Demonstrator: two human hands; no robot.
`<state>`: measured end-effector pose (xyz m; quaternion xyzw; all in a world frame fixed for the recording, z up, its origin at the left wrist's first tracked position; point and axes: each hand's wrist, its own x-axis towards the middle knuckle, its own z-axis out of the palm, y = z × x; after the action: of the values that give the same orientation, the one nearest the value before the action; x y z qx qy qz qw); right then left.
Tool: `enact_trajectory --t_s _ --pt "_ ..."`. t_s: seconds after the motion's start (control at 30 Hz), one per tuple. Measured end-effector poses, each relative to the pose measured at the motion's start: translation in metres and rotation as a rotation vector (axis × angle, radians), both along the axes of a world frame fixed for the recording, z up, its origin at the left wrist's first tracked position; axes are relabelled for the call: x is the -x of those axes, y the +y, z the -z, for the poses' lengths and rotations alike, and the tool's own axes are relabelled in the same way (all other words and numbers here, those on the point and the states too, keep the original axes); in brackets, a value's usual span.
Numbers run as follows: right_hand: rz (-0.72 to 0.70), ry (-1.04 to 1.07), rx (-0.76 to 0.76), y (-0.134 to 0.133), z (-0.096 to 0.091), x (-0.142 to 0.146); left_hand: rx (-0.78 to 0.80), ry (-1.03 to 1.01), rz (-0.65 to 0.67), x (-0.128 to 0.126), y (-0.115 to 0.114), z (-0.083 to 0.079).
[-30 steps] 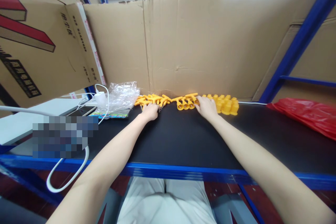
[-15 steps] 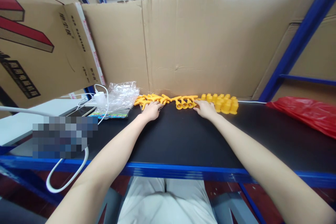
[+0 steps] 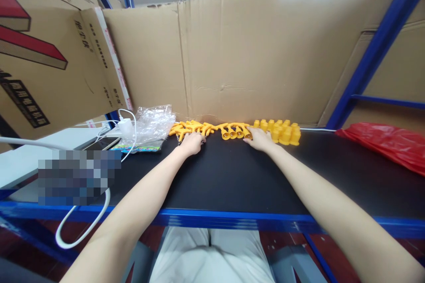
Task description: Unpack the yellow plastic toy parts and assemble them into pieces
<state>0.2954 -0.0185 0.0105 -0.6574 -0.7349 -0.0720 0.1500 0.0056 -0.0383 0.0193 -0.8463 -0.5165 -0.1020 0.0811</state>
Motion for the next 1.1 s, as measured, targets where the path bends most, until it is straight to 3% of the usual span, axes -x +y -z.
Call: enact_trajectory --t_s 0.13,0.37,0.57,0.7,0.8,0.93,1.1 --pt "0.018 0.022 -0.038 -0.004 -0.017 -0.009 -0.005 0.020 -0.007 -0.001 -0.001 -0.003" --pt "0.278 -0.038 -0.147 -0.014 -0.041 -0.031 -0.037 0.002 -0.046 -0.007 -0.009 -0.010" --pt "0.389 -0.104 -0.032 -0.014 -0.038 -0.039 -0.024 0.020 -0.122 -0.011 -0.012 -0.012" --pt "0.412 -0.048 0.058 -0.006 -0.032 -0.045 -0.092 -0.045 -0.037 -0.012 -0.012 -0.010" --pt "0.377 -0.002 0.002 0.001 -0.025 -0.053 -0.134 -0.029 0.010 -0.013 -0.012 -0.007" --pt "0.354 0.022 0.026 0.004 -0.022 -0.058 -0.104 -0.026 -0.044 -0.016 -0.012 -0.005" --pt "0.364 -0.148 0.126 -0.002 -0.029 -0.047 -0.001 -0.082 -0.132 -0.016 -0.014 -0.009"
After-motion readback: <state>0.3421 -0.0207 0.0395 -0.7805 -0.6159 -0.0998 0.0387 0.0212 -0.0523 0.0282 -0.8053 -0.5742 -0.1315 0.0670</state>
